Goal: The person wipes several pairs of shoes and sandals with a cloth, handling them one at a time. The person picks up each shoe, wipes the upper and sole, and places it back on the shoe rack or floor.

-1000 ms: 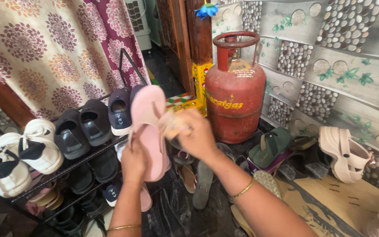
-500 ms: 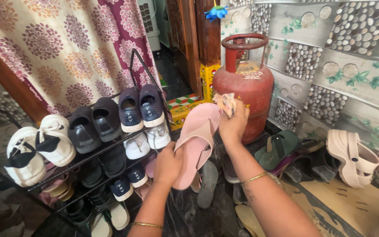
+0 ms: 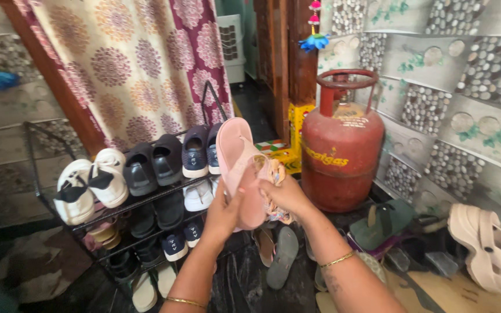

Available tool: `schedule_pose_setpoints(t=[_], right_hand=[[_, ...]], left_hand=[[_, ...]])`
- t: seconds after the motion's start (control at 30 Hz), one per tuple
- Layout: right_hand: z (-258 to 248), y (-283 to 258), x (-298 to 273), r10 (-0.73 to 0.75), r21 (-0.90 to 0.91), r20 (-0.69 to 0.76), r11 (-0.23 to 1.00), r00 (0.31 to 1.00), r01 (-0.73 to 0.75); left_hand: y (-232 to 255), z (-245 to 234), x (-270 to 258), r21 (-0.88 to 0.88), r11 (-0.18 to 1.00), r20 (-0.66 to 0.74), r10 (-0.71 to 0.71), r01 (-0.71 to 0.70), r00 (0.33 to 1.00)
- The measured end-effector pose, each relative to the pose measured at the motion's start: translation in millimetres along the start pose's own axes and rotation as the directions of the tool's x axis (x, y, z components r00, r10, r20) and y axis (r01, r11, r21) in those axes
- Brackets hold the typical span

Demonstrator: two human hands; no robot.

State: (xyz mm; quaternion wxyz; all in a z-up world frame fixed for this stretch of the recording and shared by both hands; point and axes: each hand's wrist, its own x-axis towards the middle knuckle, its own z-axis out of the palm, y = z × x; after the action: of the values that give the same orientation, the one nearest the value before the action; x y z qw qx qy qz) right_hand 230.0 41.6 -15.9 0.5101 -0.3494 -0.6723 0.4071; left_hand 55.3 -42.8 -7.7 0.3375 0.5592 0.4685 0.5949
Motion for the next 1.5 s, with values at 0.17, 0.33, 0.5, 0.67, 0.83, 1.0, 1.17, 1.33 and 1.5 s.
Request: schedule_pose_setpoints(t=[0.17,0.33,0.5,0.67,0.83,1.0,1.17,1.33,1.5], right_hand=[[-12,14,7,0.123,-0.032,-0.211,0.991,0.97,-0.133],[-18,61,2,0.268,-0.003,-0.357,0.958,0.895,-0.288],[-47,118,-21,0.474,-0.085,-0.323,0.847,0.819,-0.524],[-45,162,-48,0.529,-0.594,-0.14,0.631,0.837,-0.498],[15,179,-77,0.668,-0.3,0.119,0.729,0.735,-0.615],[82,207,-101,0.737,-0.042,0.229,0.66,0.635,-0.75],[135,253,-128,0.842,-0.003,0.261,0.489,0.471,-0.872],[196,312,-158,0.805,0.025,0.177,0.571,0.566,-0.82],[234,353,-149,0.773,0.157,0.259,0.557,0.579,-0.815]], left_hand=[[13,18,-24,0.399,0.834,-0.03,-0.404,0.382,0.914],[-16,51,-6,0.672,0.735,-0.047,-0.075,0.087,0.996],[-58,80,-19,0.678,0.726,0.115,-0.258,0.114,0.959],[-111,56,-52,0.366,0.792,0.315,-0.6,0.489,0.735],[-184,-11,-48,0.238,0.643,0.384,-0.751,0.728,0.537],[-288,-80,-55,0.064,0.579,0.416,-0.756,0.813,0.506],[-385,-116,-99,0.02,0.572,0.432,-0.744,0.82,0.509],[-437,-159,-115,0.141,0.469,0.229,-0.872,0.872,0.432],[-451,-192,-123,0.136,0.442,0.006,-0.895,0.887,0.446]])
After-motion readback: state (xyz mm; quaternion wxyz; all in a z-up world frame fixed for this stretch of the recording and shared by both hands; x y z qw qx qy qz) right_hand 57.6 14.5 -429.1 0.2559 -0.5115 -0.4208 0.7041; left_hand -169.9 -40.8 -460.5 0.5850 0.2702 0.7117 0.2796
